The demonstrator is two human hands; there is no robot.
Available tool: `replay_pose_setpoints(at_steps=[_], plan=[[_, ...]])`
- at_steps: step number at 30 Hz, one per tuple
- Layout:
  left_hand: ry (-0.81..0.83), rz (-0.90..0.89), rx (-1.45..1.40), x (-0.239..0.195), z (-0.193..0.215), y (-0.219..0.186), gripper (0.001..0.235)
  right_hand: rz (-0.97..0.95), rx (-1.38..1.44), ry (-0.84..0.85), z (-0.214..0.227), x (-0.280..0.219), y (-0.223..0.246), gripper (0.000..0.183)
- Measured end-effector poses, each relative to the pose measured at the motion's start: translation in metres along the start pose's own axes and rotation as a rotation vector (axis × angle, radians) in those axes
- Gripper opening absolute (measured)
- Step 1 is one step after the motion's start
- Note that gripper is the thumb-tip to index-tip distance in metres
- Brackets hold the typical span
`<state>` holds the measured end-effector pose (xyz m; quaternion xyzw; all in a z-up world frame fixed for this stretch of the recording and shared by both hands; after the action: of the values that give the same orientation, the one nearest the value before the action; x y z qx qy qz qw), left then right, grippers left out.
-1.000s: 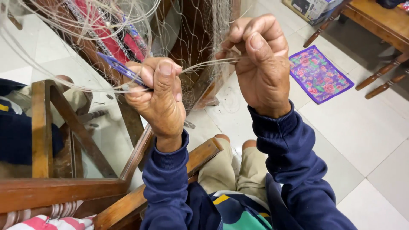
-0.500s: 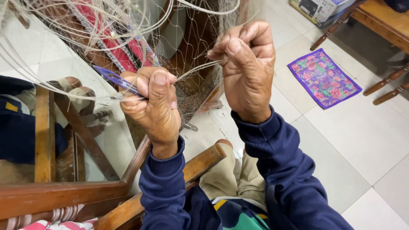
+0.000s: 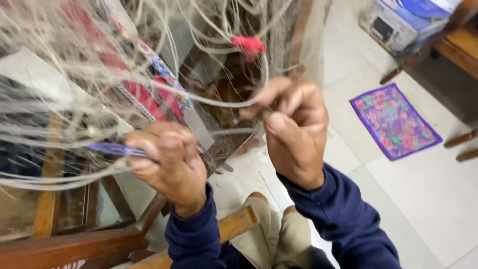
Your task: Repairing a fine-mesh fishing net using a small blue tool
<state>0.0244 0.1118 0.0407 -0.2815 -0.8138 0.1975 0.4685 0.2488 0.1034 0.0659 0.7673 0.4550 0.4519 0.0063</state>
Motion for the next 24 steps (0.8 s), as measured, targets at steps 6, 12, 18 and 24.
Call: replay_pose_setpoints(at_steps=[6, 12, 18, 24], plan=[[-0.143, 0.133, 0.024, -0.052, 0.01, 0.046, 0.046, -0.101, -0.036, -0.209, 0.07, -0.015, -0.01, 0.029], [-0.219, 0.258, 0.252, -0.051, 0.0, -0.004, 0.048, -0.297, 0.095, -0.423, 0.053, -0.024, 0.0, 0.029], [-0.272, 0.438, 0.265, -0.058, -0.002, -0.014, 0.043, -0.469, 0.073, -0.518, 0.052, -0.047, 0.012, 0.023], [-0.377, 0.546, 0.347, -0.088, -0.003, -0.045, 0.039, -0.582, 0.09, -0.517, 0.04, -0.072, 0.039, 0.021]])
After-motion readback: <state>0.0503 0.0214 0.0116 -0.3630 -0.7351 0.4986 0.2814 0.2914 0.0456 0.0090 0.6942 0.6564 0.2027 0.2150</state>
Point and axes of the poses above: each hand's wrist, its own x-axis towards the middle knuckle, its own z-axis out of the back of the hand, y = z × x, the point moved 10 cm from there along x, towards the middle knuckle, and after that the axes turned 9 degrees about x, right-handed, at the moved point
